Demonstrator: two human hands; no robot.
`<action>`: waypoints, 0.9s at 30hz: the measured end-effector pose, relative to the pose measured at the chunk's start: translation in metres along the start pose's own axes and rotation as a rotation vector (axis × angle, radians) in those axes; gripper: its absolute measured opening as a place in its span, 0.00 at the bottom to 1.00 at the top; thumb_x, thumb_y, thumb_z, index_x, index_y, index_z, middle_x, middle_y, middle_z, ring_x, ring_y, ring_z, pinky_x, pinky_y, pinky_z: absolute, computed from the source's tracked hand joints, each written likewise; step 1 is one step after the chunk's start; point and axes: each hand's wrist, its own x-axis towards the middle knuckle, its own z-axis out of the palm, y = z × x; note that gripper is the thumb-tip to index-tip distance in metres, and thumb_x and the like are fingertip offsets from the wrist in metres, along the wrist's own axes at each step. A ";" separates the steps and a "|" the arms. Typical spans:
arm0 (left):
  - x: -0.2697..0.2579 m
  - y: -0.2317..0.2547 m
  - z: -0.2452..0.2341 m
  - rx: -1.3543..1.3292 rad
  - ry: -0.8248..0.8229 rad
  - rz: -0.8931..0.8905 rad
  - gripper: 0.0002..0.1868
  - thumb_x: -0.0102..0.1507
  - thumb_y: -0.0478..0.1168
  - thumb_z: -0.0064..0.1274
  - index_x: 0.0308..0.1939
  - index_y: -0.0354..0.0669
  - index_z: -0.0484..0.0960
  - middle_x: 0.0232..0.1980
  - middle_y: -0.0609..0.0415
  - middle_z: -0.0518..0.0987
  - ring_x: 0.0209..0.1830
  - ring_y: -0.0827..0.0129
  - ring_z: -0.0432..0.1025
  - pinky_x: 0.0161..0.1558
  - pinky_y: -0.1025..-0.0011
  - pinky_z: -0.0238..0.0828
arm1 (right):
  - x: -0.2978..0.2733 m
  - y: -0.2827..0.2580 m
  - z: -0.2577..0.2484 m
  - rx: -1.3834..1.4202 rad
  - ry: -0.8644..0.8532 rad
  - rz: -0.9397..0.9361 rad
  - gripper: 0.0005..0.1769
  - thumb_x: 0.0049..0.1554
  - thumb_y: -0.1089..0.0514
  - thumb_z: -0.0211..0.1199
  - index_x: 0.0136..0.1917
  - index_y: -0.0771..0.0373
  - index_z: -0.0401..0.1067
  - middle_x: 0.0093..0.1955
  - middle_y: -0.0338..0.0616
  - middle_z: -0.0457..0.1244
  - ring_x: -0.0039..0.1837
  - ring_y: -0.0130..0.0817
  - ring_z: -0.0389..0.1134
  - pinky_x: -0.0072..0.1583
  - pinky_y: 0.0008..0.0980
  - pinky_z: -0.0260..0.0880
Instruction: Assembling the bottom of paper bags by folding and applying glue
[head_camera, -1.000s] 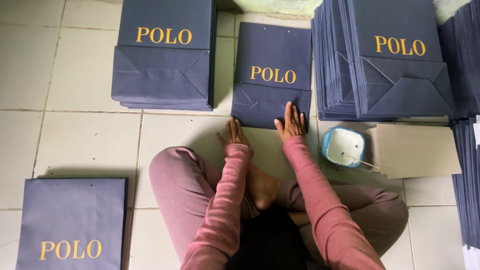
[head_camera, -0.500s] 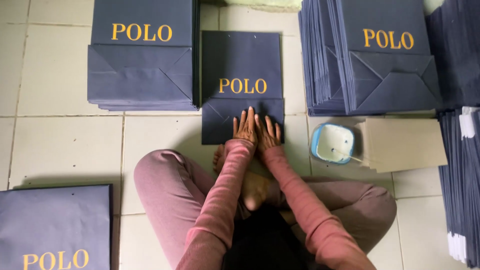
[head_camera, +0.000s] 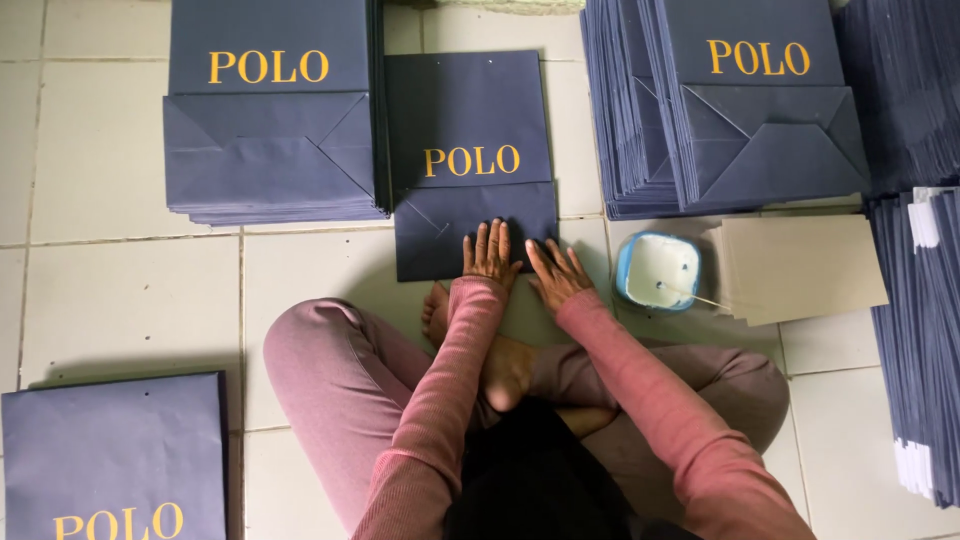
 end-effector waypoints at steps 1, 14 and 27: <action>0.001 0.002 -0.003 -0.003 -0.001 0.002 0.50 0.67 0.65 0.43 0.82 0.46 0.39 0.85 0.51 0.46 0.83 0.51 0.43 0.79 0.45 0.36 | -0.008 0.006 0.003 -0.002 -0.002 0.003 0.42 0.69 0.44 0.38 0.86 0.47 0.18 0.87 0.38 0.41 0.87 0.43 0.34 0.81 0.57 0.32; 0.000 0.001 0.011 -0.031 0.145 0.048 0.52 0.63 0.63 0.54 0.80 0.44 0.47 0.82 0.47 0.52 0.80 0.49 0.50 0.79 0.38 0.34 | -0.050 0.016 0.031 -0.007 -0.049 0.085 0.42 0.69 0.44 0.38 0.86 0.49 0.19 0.84 0.51 0.46 0.86 0.46 0.39 0.82 0.50 0.35; 0.001 -0.002 -0.008 -0.002 -0.104 0.044 0.44 0.70 0.55 0.44 0.82 0.53 0.37 0.85 0.59 0.41 0.84 0.56 0.40 0.77 0.33 0.23 | 0.053 -0.018 0.004 0.241 0.223 0.017 0.43 0.68 0.60 0.44 0.87 0.58 0.24 0.82 0.53 0.51 0.85 0.44 0.45 0.81 0.48 0.42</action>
